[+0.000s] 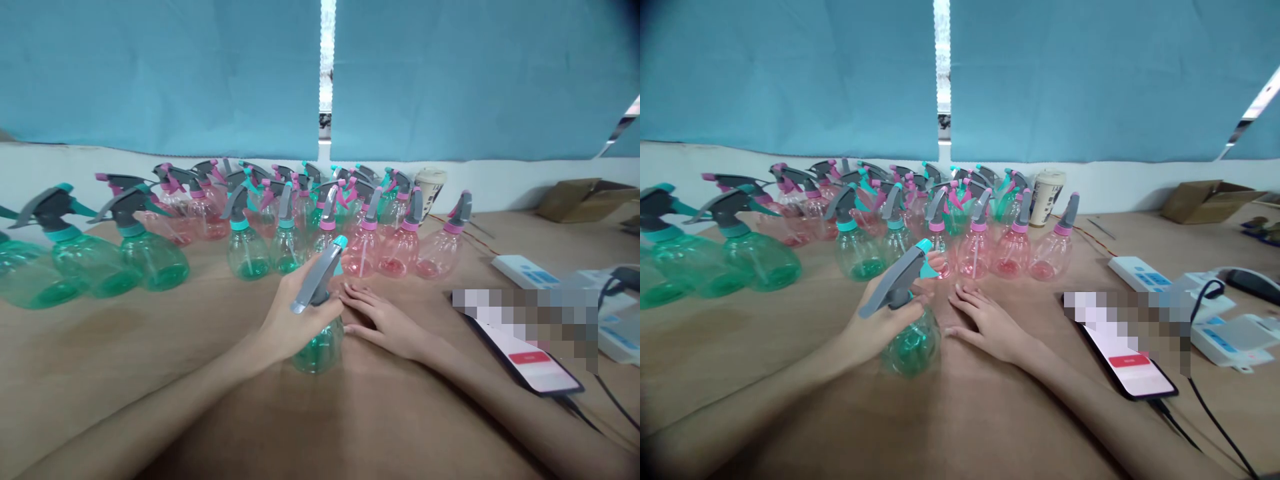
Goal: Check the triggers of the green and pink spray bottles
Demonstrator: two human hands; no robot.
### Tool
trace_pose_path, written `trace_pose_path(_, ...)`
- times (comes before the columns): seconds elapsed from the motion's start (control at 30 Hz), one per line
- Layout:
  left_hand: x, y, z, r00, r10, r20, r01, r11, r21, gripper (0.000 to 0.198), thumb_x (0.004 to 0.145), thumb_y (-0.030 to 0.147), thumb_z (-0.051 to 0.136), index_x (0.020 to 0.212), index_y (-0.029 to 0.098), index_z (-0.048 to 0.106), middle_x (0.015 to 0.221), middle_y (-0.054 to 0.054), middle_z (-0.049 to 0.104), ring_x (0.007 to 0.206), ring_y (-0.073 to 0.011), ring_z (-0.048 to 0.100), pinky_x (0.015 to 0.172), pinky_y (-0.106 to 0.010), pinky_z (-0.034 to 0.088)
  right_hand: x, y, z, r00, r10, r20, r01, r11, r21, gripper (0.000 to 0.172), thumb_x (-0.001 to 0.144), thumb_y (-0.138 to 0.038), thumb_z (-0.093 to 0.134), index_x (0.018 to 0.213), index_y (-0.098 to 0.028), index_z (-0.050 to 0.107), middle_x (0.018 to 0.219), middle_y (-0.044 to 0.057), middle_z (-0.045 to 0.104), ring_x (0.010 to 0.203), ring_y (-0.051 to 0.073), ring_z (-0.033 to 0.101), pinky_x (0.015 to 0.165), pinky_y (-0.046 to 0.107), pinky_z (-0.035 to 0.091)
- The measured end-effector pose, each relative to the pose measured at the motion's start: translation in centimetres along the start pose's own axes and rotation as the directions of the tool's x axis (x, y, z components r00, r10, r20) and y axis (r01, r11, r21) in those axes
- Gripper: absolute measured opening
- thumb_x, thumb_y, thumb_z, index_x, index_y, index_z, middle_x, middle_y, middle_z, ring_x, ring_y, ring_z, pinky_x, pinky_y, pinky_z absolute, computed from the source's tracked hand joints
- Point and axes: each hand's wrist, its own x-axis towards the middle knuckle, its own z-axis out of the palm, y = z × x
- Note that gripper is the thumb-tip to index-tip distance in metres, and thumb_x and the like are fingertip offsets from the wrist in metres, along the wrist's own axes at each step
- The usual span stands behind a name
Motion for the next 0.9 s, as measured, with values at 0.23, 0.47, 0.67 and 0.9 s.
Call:
trace_pose_path(0.23, 0.17, 0.41, -0.21, 0.999, 0.018, 0.040, -0.017, 1.000, -0.021, 0.029, 0.069, 0.013, 0.055, 0.097, 0.022, 0.057, 0.067, 0.004, 0.053, 0.059, -0.0123, 0.049, 0.055, -0.026, 0.039, -0.08, 0.04, -0.01, 1.000, -0.003, -0.002, 0.003, 1.000, 0.021, 0.068, 0.089, -0.060, 0.044, 0.144, -0.022, 0.037, 0.152, 0.009, 0.031, 0.142, 0.028, 0.023, 0.115, 0.052, 0.022)
trace_pose_path(0.47, 0.18, 0.76, -0.28, 0.997, 0.038, 0.069, -0.034, 0.998, -0.058, 0.030, 0.071, 0.014, 0.054, 0.099, 0.024, 0.054, 0.070, 0.003, 0.053, 0.066, -0.0165, 0.055, 0.063, -0.030, 0.043, -0.14, 0.13, -0.02, 1.000, -0.005, -0.013, 0.006, 0.999, 0.038, 0.067, 0.089, -0.060, 0.044, 0.144, -0.024, 0.036, 0.152, 0.008, 0.031, 0.141, 0.028, 0.024, 0.115, 0.052, 0.023)
trace_pose_path(0.67, 0.16, 0.53, -0.19, 0.997, 0.059, 0.058, -0.055, 0.997, -0.060, 0.028, 0.071, 0.013, 0.054, 0.097, 0.024, 0.055, 0.071, 0.003, 0.053, 0.065, -0.0153, 0.053, 0.061, -0.028, 0.041, -0.07, -0.05, -0.18, 1.000, 0.010, 0.007, -0.010, 1.000, 0.027, 0.069, 0.089, -0.061, 0.043, 0.144, -0.022, 0.036, 0.151, 0.009, 0.033, 0.142, 0.027, 0.023, 0.116, 0.050, 0.022)
trace_pose_path(0.9, 0.21, 0.83, -0.23, 0.997, 0.054, 0.051, -0.052, 0.998, -0.029, 0.028, 0.069, 0.011, 0.052, 0.093, 0.024, 0.052, 0.061, 0.007, 0.037, 0.052, -0.0104, 0.033, 0.050, -0.024, 0.031, -0.10, 0.23, 0.03, 1.000, -0.010, -0.011, 0.010, 0.999, 0.035, 0.067, 0.089, -0.060, 0.044, 0.145, -0.024, 0.035, 0.150, 0.009, 0.035, 0.141, 0.027, 0.025, 0.115, 0.052, 0.022)
